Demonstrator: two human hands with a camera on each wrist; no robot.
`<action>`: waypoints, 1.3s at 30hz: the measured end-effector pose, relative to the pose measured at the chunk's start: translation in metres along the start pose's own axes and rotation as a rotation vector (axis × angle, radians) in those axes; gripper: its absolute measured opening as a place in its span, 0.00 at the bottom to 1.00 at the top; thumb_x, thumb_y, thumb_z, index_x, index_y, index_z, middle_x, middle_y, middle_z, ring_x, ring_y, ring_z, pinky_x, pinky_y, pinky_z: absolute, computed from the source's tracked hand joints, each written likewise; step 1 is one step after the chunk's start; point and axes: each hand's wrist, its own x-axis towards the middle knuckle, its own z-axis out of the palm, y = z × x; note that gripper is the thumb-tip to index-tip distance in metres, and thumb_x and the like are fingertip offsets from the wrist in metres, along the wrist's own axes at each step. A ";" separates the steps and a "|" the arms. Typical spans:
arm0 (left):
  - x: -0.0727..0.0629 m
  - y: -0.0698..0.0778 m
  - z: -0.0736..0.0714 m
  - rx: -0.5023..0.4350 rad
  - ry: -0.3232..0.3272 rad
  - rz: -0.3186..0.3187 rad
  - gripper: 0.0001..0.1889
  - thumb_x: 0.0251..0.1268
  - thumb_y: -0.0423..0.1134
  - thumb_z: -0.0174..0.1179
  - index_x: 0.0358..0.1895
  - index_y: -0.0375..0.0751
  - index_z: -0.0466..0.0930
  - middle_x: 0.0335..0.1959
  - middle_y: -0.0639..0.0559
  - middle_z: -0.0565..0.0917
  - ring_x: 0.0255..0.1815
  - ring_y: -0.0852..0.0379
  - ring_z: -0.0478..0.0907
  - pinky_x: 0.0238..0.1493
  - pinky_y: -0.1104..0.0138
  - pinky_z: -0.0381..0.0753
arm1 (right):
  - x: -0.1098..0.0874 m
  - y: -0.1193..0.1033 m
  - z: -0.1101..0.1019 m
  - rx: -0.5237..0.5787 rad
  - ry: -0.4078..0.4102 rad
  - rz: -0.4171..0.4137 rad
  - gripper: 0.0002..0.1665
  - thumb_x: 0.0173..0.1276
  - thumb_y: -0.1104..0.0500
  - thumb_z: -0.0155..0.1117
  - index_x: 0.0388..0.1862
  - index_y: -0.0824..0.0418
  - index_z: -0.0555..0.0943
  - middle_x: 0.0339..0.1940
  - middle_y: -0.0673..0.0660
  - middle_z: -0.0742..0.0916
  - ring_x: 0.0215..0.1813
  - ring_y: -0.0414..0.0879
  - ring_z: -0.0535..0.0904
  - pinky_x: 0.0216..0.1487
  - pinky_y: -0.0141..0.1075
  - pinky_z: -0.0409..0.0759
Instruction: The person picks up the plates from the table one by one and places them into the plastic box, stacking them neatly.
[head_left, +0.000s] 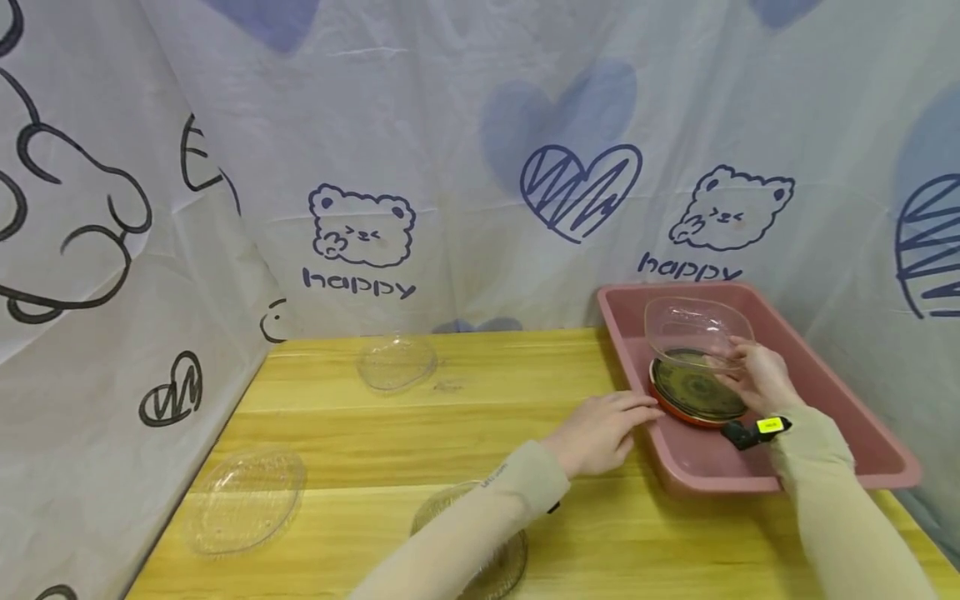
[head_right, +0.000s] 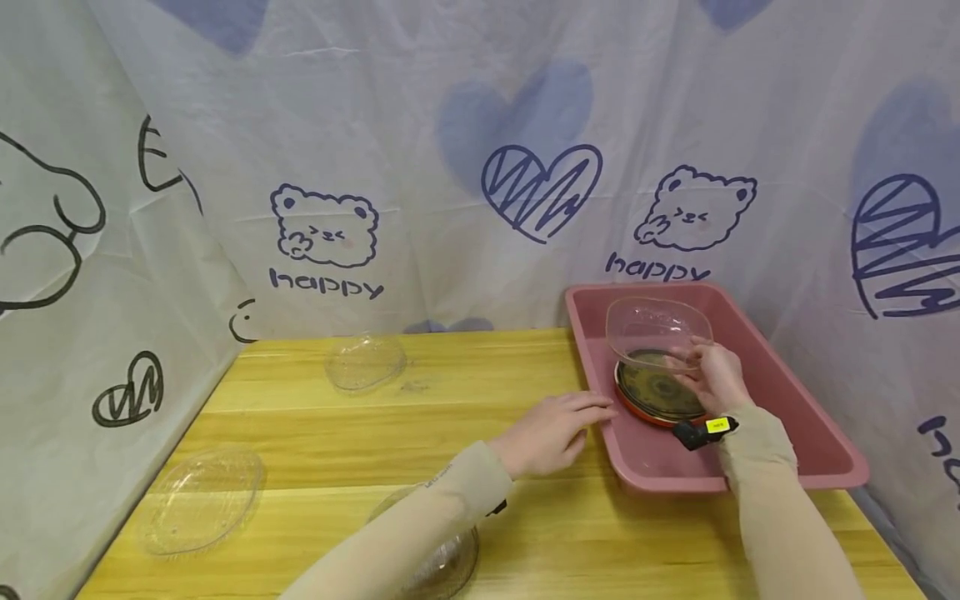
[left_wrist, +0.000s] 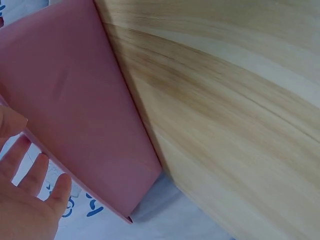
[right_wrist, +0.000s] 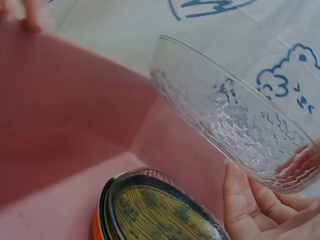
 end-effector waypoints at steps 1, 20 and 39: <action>0.000 0.000 0.001 0.005 -0.003 -0.001 0.29 0.74 0.37 0.53 0.76 0.56 0.65 0.78 0.59 0.66 0.80 0.59 0.62 0.80 0.64 0.63 | 0.000 0.000 -0.001 -0.005 -0.002 0.008 0.44 0.79 0.64 0.36 0.83 0.50 0.26 0.33 0.38 0.89 0.38 0.33 0.87 0.87 0.40 0.45; 0.000 -0.001 -0.001 -0.006 0.022 0.022 0.29 0.71 0.33 0.54 0.74 0.55 0.69 0.78 0.59 0.68 0.80 0.59 0.63 0.80 0.64 0.63 | 0.008 -0.002 -0.041 -0.154 0.039 0.017 0.42 0.77 0.64 0.34 0.84 0.54 0.34 0.28 0.38 0.89 0.34 0.37 0.89 0.36 0.30 0.84; -0.001 -0.002 -0.002 0.004 0.008 0.038 0.30 0.70 0.32 0.54 0.74 0.55 0.68 0.77 0.59 0.68 0.79 0.59 0.63 0.80 0.66 0.62 | 0.010 0.003 -0.047 -0.438 0.071 0.113 0.38 0.81 0.56 0.30 0.82 0.67 0.33 0.27 0.34 0.85 0.34 0.32 0.87 0.40 0.27 0.85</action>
